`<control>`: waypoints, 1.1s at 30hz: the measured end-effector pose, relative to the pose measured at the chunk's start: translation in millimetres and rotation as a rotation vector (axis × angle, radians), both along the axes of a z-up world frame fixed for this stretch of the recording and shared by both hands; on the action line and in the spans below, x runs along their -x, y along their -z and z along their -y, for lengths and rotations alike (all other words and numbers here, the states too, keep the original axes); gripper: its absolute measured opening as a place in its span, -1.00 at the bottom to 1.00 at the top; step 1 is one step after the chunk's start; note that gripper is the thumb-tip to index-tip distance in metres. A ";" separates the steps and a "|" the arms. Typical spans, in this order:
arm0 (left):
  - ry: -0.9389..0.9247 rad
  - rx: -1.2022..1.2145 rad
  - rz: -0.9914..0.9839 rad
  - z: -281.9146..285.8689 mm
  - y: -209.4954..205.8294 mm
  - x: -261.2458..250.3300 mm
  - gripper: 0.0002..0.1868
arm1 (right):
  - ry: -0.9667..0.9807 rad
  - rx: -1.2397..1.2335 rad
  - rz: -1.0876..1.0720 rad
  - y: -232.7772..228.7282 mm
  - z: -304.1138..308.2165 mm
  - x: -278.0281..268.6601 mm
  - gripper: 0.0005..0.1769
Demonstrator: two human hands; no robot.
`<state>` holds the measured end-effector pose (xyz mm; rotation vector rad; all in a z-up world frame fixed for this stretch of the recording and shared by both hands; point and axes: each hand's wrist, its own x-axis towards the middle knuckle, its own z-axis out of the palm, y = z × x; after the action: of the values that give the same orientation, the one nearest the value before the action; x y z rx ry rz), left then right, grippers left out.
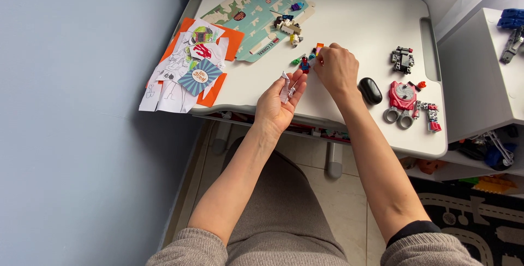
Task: The person organizes a cluttered desk by moving toys, papers, and small items. They place a paper badge on a drawing, open a drawer to store scissors, and pick up crumpled paper from the floor. The person then places papers into the drawer and closes it, leaving the desk surface partially cleared.
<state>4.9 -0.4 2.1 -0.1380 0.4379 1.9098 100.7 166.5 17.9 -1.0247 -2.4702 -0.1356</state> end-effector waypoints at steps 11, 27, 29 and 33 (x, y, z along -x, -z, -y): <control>0.005 0.013 0.020 5.2 -0.3 -0.9 -0.78 | -0.035 0.196 -0.042 -1.8 2.7 2.7 -0.81; 0.014 0.015 0.069 28.4 -12.9 -12.5 -0.83 | -0.365 0.191 -0.489 -61.8 92.8 -43.9 -0.94; 0.033 0.015 0.109 27.0 -4.8 -15.4 -0.83 | -0.469 0.227 -0.484 -78.7 120.0 -49.1 -0.91; 0.028 0.043 0.130 31.8 -5.7 -21.7 -0.82 | -0.468 0.161 -0.340 -73.9 132.3 -55.9 -0.93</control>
<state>26.6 -32.2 7.8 -0.2812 0.3908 1.8525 156.7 34.2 91.9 -0.4537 -2.3522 0.3613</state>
